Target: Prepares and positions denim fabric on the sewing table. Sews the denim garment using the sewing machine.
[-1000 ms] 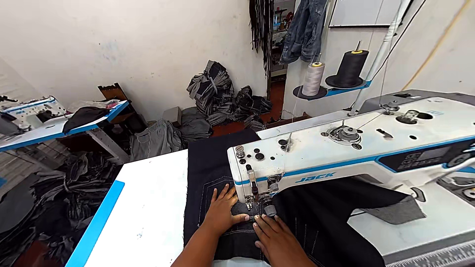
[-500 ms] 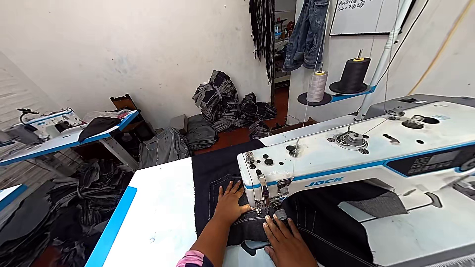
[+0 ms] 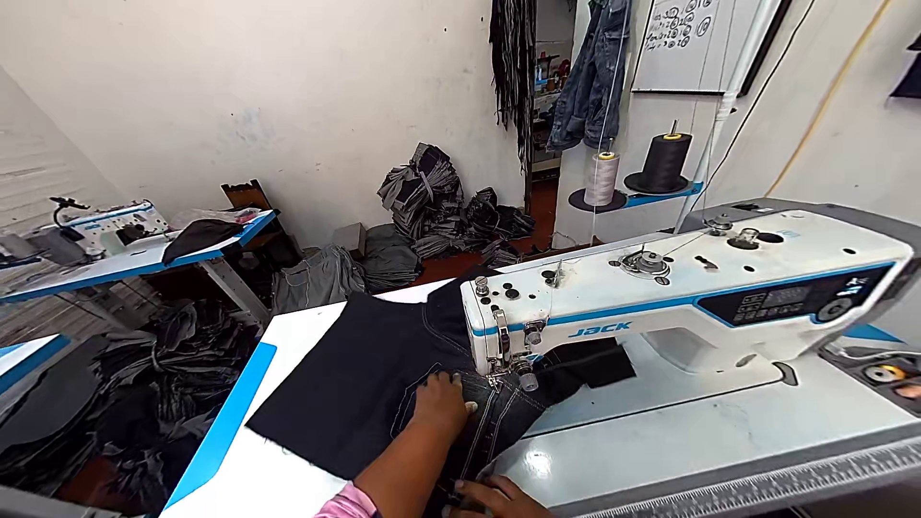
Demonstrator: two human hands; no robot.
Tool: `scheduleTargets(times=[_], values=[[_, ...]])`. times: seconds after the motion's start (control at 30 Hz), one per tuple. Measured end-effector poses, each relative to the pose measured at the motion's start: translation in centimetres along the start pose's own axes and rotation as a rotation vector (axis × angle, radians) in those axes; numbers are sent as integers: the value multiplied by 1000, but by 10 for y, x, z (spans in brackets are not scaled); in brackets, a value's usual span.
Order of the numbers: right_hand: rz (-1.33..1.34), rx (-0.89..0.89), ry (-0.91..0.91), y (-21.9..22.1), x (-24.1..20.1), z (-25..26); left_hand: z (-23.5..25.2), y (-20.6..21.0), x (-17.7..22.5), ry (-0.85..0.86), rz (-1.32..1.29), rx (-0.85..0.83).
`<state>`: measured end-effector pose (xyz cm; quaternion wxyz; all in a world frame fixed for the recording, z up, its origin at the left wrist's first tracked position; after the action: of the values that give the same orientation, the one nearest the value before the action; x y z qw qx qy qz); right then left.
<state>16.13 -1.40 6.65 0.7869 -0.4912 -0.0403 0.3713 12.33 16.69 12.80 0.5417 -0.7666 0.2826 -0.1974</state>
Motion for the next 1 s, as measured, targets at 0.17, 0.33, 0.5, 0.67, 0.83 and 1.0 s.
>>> scheduleTargets(times=[0.17, 0.33, 0.5, 0.67, 0.83, 1.0], values=[[-290, 63, 65, -12, 1, -18, -14, 33, -37, 182, -120, 44], [-204, -99, 561, -107, 91, -69, -47, 23, -13, 192, 4, 6], [-221, -202, 976, -136, 83, -18, -34, 48, -5, 500, -101, 185], [-71, -256, 939, -43, 49, 3, -31, 62, -4, 414, -357, 219], [-56, -417, 670, -61, 111, -17, -45, 61, 25, 192, -389, 139], [-30, -509, 626, -68, 109, -22, -57, 59, 40, 122, -315, 118]])
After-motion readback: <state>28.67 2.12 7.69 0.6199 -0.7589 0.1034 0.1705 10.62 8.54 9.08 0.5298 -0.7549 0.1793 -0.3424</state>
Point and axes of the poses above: each hand's wrist, its own z-axis towards the middle knuckle, its own y-axis out of the palm, x = y × z, the point moved 2 cm from there along z, towards the middle knuckle, and after that the axes turned 7 degrees about x, right-handed, at the moved point
